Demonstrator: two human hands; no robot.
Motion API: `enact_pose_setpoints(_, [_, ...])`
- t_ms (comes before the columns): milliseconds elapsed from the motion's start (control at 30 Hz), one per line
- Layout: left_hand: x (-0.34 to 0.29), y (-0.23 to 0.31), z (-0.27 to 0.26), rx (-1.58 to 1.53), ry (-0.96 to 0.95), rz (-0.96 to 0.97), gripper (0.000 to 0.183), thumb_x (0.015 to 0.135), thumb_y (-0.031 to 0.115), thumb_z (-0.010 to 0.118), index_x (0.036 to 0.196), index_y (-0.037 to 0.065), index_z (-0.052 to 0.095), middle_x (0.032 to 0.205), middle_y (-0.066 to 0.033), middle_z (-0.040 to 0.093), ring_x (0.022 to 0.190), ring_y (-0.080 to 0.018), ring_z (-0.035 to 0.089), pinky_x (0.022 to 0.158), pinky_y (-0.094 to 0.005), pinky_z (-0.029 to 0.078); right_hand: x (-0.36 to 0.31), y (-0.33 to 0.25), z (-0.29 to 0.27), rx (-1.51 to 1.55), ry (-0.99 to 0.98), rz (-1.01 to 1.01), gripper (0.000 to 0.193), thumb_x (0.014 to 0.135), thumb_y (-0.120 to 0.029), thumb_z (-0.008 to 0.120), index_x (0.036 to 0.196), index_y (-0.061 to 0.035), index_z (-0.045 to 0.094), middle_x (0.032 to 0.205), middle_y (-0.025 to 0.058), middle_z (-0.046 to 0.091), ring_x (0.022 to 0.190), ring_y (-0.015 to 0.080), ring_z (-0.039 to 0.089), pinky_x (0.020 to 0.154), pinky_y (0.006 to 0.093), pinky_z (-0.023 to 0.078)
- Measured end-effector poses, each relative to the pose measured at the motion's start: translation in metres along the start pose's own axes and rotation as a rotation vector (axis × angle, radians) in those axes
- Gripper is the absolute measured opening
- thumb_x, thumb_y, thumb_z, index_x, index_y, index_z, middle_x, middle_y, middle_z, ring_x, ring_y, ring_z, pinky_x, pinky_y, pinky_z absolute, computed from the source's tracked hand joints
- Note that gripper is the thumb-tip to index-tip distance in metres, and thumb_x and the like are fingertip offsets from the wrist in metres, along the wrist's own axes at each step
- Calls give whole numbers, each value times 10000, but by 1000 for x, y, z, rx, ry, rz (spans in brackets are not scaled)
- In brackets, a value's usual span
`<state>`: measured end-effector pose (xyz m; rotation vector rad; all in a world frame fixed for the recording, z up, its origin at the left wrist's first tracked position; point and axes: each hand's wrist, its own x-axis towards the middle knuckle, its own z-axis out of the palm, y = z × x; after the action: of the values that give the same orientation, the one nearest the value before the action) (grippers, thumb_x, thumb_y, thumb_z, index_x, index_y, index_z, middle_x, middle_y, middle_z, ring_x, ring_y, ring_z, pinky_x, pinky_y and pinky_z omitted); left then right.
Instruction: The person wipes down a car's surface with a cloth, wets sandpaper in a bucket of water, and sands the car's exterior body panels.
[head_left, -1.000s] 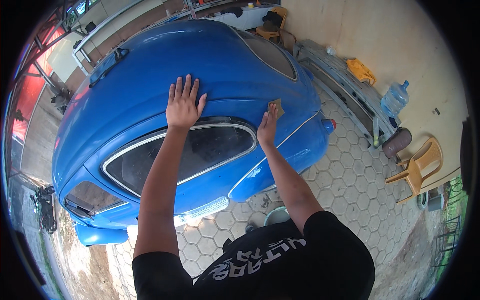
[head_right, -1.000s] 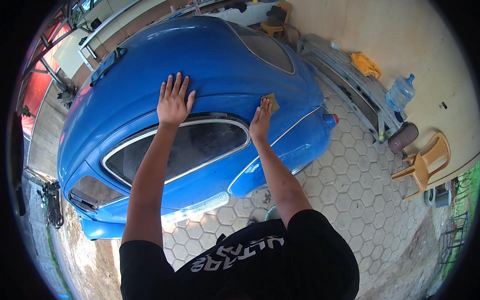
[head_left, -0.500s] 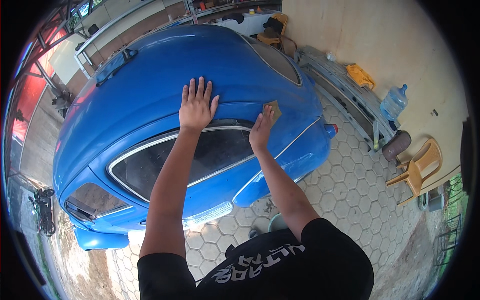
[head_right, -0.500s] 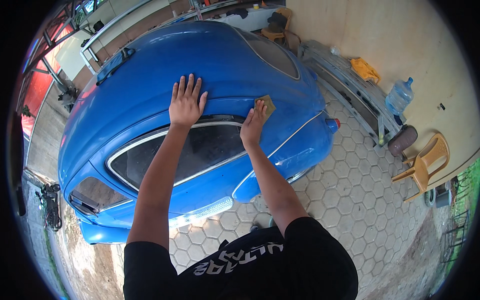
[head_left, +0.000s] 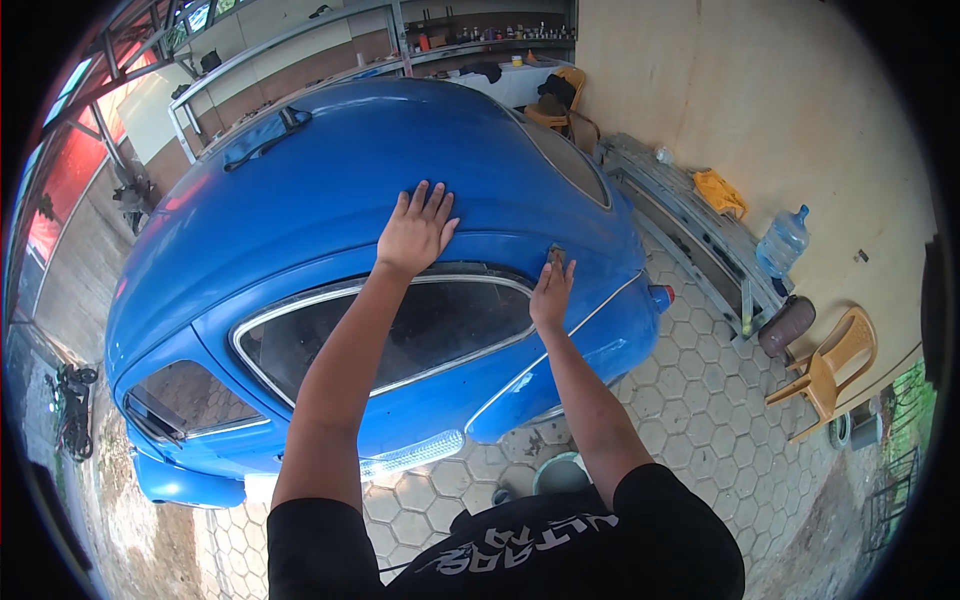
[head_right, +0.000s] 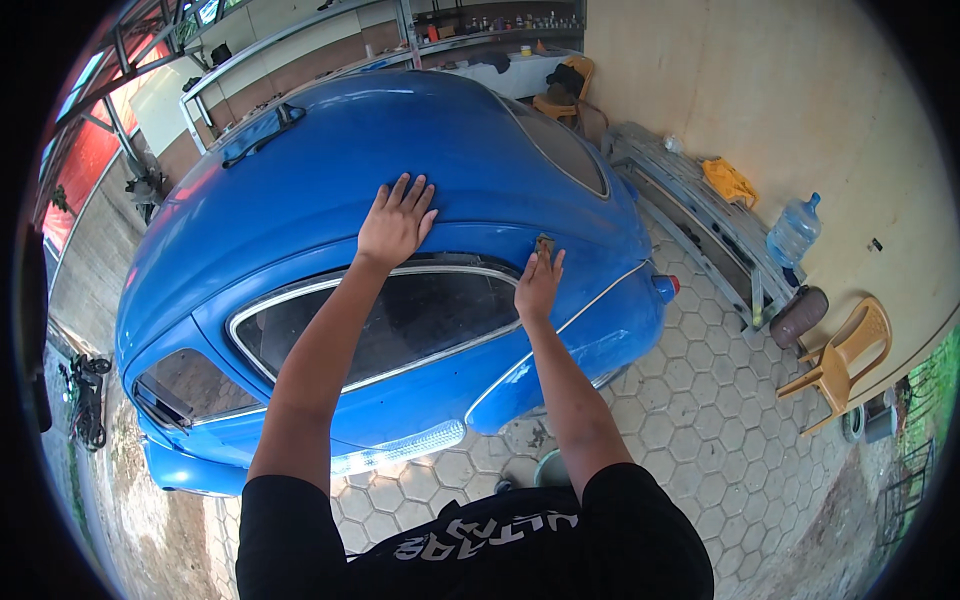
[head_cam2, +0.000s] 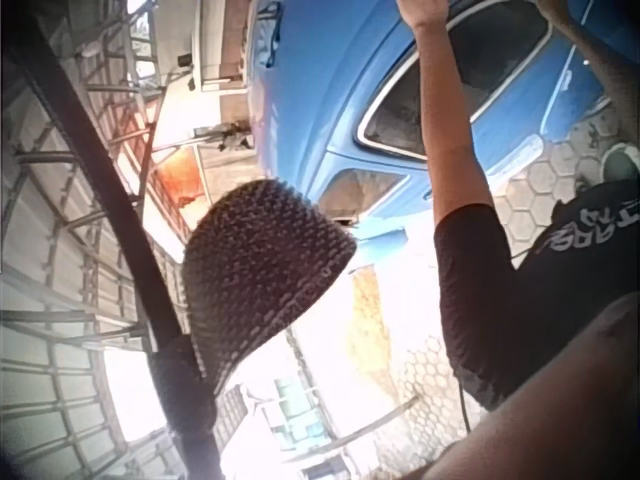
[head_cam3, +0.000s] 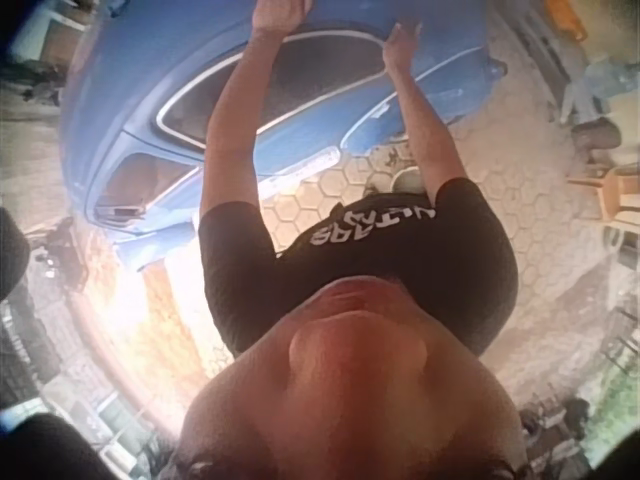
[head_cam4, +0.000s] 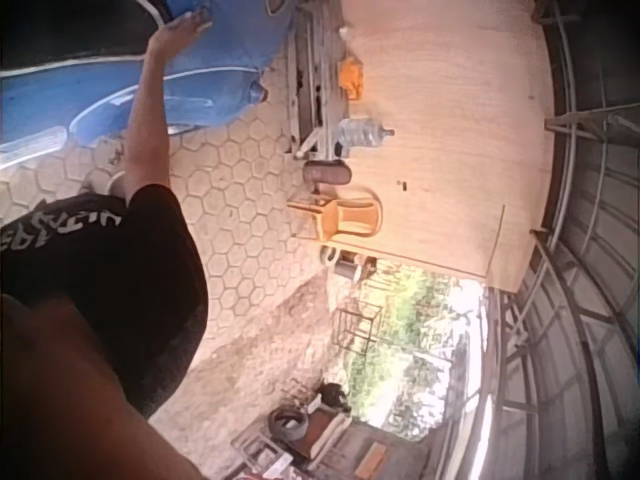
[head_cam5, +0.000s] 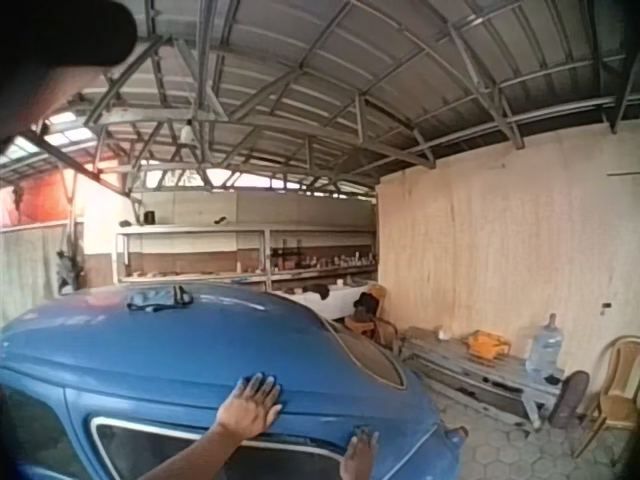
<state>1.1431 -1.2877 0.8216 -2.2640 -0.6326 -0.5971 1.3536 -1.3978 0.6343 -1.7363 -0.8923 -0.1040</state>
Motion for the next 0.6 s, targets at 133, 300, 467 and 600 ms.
enact_pose_setpoints(133, [-14, -6, 4, 29, -4, -38, 453, 1063, 344, 422, 1370, 69, 610, 1438, -118, 589, 1368, -339, 497, 1136, -495, 379, -30, -85, 20, 171, -135, -290, 455, 1106, -246, 348, 1453, 13, 489, 1507, 184, 492, 1489, 448, 277, 1218, 497, 256])
enact_pose_setpoints(300, [-6, -6, 0, -53, 105, -80, 420, 1052, 315, 441, 1289, 42, 655, 1389, -132, 625, 1332, -354, 532, 1125, -503, 393, -42, -105, 35, 113, -52, -361, 486, 1101, -203, 356, 1494, 78, 399, 1566, 220, 400, 1513, 410, 246, 1233, 486, 241])
enact_pose_setpoints(467, [-5, 0, 0, -18, 131, -123, 399, 1039, 301, 462, 1215, 23, 687, 1366, -161, 636, 1308, -362, 555, 1116, -507, 406, -18, -59, 27, 170, 70, -177, 499, 1108, -218, 332, 1500, 87, 381, 1580, 234, 375, 1515, 399, 248, 1237, 464, 240])
enact_pose_setpoints(600, [1, 0, 0, 12, 130, -108, 388, 1033, 286, 469, 1217, 21, 683, 1354, -166, 644, 1287, -371, 572, 1110, -513, 411, -19, -89, 39, 191, 123, -67, 498, 1112, -220, 328, 1496, 91, 386, 1586, 238, 366, 1513, 405, 255, 1237, 466, 223])
